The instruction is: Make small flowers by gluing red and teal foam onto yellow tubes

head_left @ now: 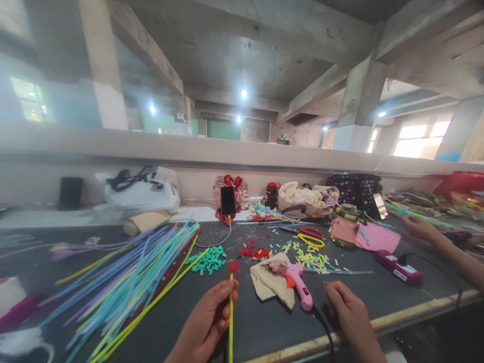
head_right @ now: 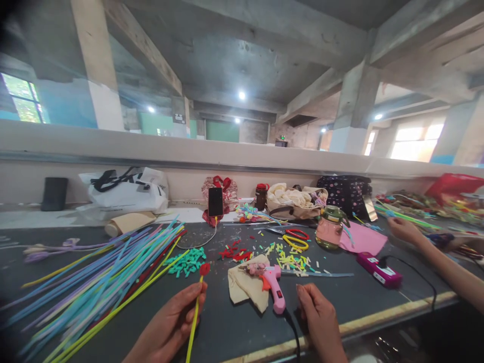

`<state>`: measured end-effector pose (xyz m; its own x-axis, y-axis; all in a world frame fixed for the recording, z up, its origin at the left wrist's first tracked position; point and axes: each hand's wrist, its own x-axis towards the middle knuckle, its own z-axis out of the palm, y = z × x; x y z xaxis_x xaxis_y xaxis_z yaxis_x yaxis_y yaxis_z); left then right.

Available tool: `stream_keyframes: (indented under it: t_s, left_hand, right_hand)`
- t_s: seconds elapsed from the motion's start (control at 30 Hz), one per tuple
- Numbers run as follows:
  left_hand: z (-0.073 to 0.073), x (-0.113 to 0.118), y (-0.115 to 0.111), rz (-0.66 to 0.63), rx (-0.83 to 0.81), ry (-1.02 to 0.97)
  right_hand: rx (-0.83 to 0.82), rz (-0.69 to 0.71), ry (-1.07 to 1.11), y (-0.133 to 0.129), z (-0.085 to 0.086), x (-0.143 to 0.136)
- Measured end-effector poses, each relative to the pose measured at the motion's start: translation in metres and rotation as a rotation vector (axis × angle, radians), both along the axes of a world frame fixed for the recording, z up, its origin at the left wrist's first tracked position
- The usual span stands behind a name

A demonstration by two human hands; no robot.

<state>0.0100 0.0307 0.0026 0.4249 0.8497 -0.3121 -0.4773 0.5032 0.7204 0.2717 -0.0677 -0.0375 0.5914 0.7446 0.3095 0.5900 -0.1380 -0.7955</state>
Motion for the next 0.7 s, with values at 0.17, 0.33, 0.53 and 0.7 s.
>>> stream_keyframes:
  t_s: [0.17,0.33,0.53,0.7]
  left_hand:
    - [0.000,-0.001,-0.002,-0.036,0.043,0.000]
    - [-0.001,-0.001,-0.001,-0.046,0.051,-0.026]
    - [-0.007,-0.002,0.003,-0.052,0.021,-0.030]
    - [-0.006,-0.002,0.005,-0.035,-0.017,-0.038]
  right_hand:
    - [-0.004,0.040,-0.082,-0.003,0.004,-0.005]
    - [0.004,0.047,-0.106,-0.004,0.002,-0.006]
    - [0.001,0.030,-0.111,-0.001,-0.008,0.003]
    - [-0.014,0.061,-0.108,0.000,-0.015,0.010]
